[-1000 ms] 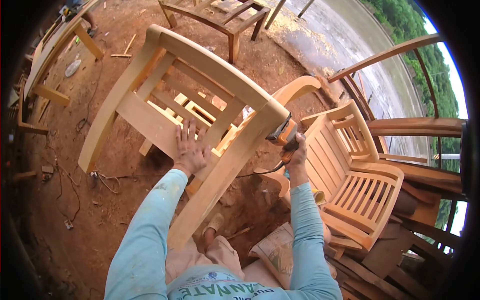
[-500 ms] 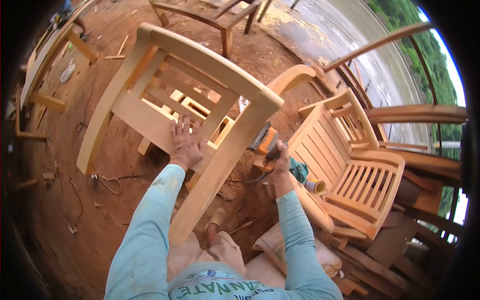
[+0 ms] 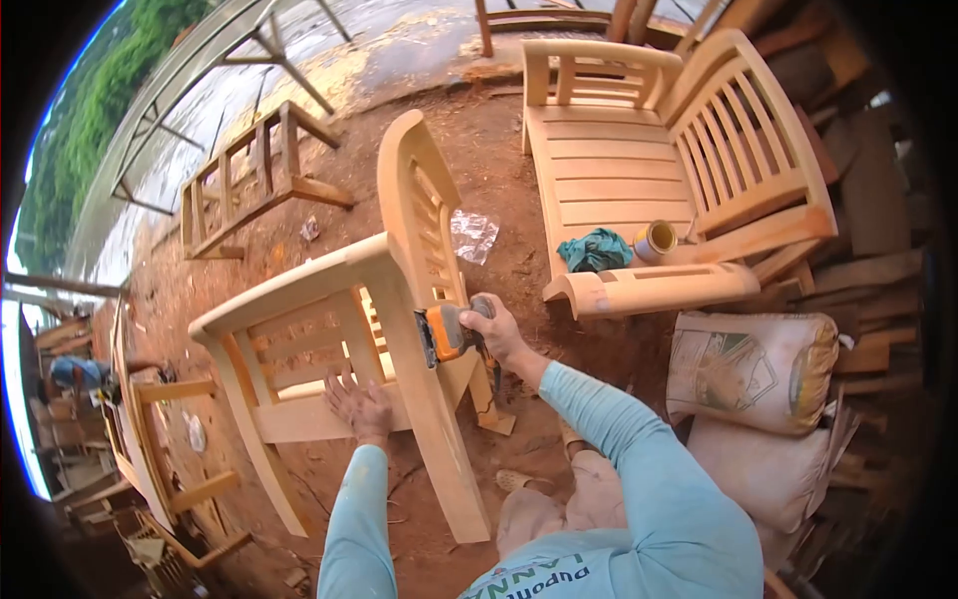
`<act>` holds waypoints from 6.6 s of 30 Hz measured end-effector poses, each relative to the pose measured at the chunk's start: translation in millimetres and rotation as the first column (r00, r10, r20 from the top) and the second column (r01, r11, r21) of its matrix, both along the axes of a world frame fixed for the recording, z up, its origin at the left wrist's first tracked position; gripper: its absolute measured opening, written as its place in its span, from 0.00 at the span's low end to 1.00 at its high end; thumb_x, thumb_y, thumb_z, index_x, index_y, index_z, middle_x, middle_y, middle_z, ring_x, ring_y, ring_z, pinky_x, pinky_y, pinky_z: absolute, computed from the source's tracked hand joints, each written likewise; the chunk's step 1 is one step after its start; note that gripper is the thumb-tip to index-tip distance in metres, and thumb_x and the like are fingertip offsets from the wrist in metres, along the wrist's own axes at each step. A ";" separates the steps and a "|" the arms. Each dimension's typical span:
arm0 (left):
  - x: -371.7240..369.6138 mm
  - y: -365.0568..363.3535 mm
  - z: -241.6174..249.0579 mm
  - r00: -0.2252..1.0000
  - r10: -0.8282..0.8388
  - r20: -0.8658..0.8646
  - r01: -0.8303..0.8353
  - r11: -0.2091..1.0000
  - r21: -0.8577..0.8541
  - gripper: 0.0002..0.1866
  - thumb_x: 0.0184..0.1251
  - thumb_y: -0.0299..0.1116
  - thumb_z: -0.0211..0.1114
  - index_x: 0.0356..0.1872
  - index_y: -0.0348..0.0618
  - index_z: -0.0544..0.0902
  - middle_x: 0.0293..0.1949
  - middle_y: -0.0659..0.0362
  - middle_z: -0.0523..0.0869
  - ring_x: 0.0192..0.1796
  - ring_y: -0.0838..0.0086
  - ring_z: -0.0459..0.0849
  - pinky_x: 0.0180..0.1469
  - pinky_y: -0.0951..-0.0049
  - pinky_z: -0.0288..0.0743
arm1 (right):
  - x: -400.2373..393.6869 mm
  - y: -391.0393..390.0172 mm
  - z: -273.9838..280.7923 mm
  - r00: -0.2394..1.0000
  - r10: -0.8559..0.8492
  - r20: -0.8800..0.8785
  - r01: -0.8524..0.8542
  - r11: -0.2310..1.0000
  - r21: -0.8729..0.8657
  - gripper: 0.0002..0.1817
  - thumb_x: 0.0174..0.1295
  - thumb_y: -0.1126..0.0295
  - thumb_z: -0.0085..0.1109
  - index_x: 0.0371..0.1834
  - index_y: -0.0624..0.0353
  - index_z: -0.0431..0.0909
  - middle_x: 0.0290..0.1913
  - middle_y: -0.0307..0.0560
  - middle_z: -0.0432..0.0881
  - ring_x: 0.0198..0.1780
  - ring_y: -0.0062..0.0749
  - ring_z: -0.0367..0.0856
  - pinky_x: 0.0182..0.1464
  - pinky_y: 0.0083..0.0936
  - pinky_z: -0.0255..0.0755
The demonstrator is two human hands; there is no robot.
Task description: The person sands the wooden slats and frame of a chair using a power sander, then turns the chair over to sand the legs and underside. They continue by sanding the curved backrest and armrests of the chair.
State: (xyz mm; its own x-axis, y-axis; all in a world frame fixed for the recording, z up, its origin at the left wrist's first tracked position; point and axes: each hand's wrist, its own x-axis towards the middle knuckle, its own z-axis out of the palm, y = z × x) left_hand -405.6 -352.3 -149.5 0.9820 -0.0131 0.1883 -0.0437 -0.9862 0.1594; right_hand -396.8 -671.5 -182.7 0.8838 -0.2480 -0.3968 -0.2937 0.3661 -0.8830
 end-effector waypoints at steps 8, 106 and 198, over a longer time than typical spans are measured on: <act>-4.7 -3.7 6.3 1.000 -0.001 0.000 0.001 1.000 0.022 0.36 0.71 0.45 0.61 0.78 0.41 0.69 0.82 0.37 0.64 0.85 0.41 0.56 0.87 0.37 0.41 | 80.3 -17.4 2.8 0.994 -0.015 0.104 0.011 0.999 0.045 0.37 0.60 0.52 0.78 0.65 0.65 0.79 0.50 0.49 0.86 0.49 0.31 0.86 0.55 0.29 0.83; -4.9 -0.6 3.2 0.999 0.015 0.047 -0.014 1.000 -0.024 0.36 0.69 0.46 0.65 0.76 0.45 0.72 0.82 0.40 0.66 0.85 0.43 0.60 0.87 0.40 0.44 | 11.7 -46.3 -22.8 0.969 0.246 -0.001 -0.178 0.701 0.691 0.15 0.71 0.50 0.59 0.49 0.47 0.78 0.30 0.39 0.87 0.18 0.28 0.84 0.15 0.26 0.79; -6.0 -2.7 8.3 0.999 0.042 0.004 -0.042 0.999 -0.032 0.37 0.68 0.48 0.65 0.76 0.43 0.72 0.82 0.40 0.63 0.85 0.43 0.57 0.86 0.35 0.44 | 140.5 -69.1 10.5 0.932 0.285 0.224 -0.363 0.748 0.555 0.29 0.60 0.52 0.69 0.63 0.49 0.77 0.43 0.39 0.87 0.34 0.28 0.89 0.26 0.28 0.85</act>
State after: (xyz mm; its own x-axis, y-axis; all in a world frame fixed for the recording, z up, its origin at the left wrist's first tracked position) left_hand -411.5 -355.0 -141.2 0.9807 0.0338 0.1927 -0.0036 -0.9817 0.1905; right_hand -256.3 -740.7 -172.2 0.9173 0.3043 -0.2570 -0.3981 0.7190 -0.5697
